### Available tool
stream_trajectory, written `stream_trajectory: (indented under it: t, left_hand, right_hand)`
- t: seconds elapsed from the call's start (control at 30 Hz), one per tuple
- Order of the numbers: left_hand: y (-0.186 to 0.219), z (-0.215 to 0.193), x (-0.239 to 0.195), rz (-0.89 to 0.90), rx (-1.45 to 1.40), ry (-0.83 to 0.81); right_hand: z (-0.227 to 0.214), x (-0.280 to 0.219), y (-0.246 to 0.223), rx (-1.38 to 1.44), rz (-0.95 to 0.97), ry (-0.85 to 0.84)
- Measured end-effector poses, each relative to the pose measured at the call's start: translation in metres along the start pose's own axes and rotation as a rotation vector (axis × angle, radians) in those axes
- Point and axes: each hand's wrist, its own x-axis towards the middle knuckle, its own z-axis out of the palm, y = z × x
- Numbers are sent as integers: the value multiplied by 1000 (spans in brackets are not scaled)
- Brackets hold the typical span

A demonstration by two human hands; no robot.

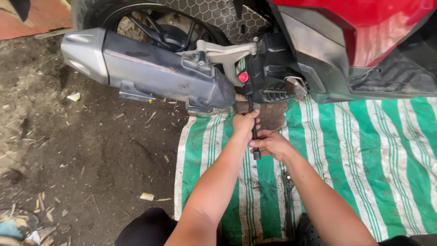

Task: The person uses a socket wrench to tighten a bolt on the rear undercarriage of a red motorcycle. The person holds the tool with both hands and rotates it to secure the fastener near the exhaust pipe.

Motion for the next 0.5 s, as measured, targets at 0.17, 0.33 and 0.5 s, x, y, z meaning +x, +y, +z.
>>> stream_trajectory:
  t: [0.17,0.33,0.5]
  left_hand:
    - [31,4,-53,15,-228,-90]
    - [33,5,-62,28,-297,-115]
    - [7,-6,-21,96,-207,-16]
  right_hand:
    - [5,-23,-28,60,50,-46]
    - [-8,-11,-22,-10,38,-38]
    - [-22,26,16,-101,-4,66]
